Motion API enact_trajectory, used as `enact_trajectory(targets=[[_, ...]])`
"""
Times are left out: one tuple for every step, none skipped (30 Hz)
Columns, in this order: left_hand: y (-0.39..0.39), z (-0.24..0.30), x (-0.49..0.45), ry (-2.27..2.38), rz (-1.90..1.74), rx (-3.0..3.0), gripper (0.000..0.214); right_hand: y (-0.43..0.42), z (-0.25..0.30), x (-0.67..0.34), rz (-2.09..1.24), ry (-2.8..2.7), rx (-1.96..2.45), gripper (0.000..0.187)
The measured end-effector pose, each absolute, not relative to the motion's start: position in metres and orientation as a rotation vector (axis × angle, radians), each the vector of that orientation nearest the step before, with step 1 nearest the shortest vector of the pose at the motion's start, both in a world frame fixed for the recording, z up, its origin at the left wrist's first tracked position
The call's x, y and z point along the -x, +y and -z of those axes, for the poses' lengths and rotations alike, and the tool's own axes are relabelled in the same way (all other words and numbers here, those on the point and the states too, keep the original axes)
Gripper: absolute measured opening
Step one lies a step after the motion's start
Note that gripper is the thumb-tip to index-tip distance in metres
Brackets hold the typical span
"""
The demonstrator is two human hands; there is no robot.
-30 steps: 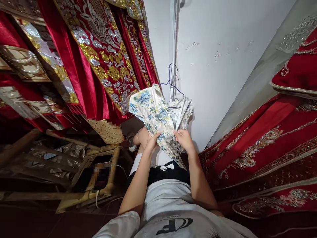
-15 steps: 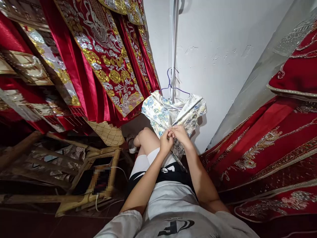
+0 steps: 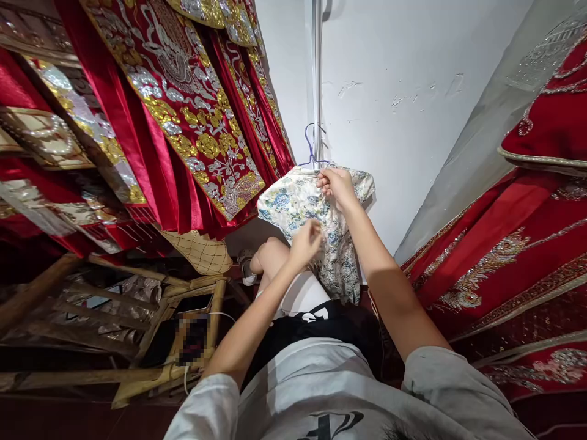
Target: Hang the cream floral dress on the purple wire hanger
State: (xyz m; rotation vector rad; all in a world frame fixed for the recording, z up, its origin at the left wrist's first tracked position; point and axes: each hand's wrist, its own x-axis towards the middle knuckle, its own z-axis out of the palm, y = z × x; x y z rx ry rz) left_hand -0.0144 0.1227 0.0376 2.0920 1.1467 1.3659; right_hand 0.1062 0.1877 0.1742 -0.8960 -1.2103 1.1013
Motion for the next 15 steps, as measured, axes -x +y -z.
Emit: enact_trajectory(targets=[[0.130,-0.061,0.020,1.116,-1.552,-2.035,0.025,0.184,-0.173,-0.109,-1.088,-1.244,0.893,0.021],[0.138,-0.085,0.025,1.107,-1.696,-1.997,0.029,0.180,-0.172,-0.110,-1.073,-1.284,0.890,0.023],[0.146,-0.107,0.029,1.097,-1.772,-2.014,0.028,0.178,-0.172,-0.111,-1.058,-1.327,0.880,0.024],[0.153,-0.126,0.031,1.081,-1.785,-2.081,0.025,0.178,-0.173,-0.111,-1.042,-1.373,0.864,0.025],[0.159,-0.142,0.033,1.081,-1.767,-2.169,0.019,0.179,-0.173,-0.110,-1.022,-1.413,0.848,0.025],[0.165,-0.154,0.034,1.094,-1.748,-2.249,0.014,0.181,-0.172,-0.109,-0.992,-1.449,0.837,0.025],[0.170,-0.162,0.035,1.106,-1.724,-2.319,0.012,0.184,-0.169,-0.108,-0.952,-1.476,0.839,0.025],[0.175,-0.166,0.038,1.121,-1.718,-2.360,0.013,0.188,-0.164,-0.107,-0.901,-1.492,0.862,0.024],[0.180,-0.167,0.042,1.137,-1.737,-2.367,0.015,0.191,-0.156,-0.107,-0.844,-1.502,0.905,0.024],[0.186,-0.166,0.049,1.154,-1.783,-2.338,0.017,0.194,-0.145,-0.108,-0.790,-1.512,0.967,0.024],[0.192,-0.163,0.059,1.170,-1.854,-2.279,0.018,0.194,-0.133,-0.109,-0.751,-1.522,1.041,0.025],[0.199,-0.159,0.073,1.181,-1.933,-2.199,0.020,0.193,-0.119,-0.110,-0.749,-1.524,1.111,0.026],[0.207,-0.154,0.089,1.193,-2.006,-2.111,0.022,0.189,-0.105,-0.110,-0.778,-1.522,1.171,0.027],[0.215,-0.148,0.107,1.187,-2.058,-2.039,0.025,0.183,-0.090,-0.110,-0.840,-1.510,1.207,0.027],[0.222,-0.141,0.124,1.164,-2.032,-2.013,0.029,0.175,-0.077,-0.108,-0.925,-1.484,1.212,0.025]])
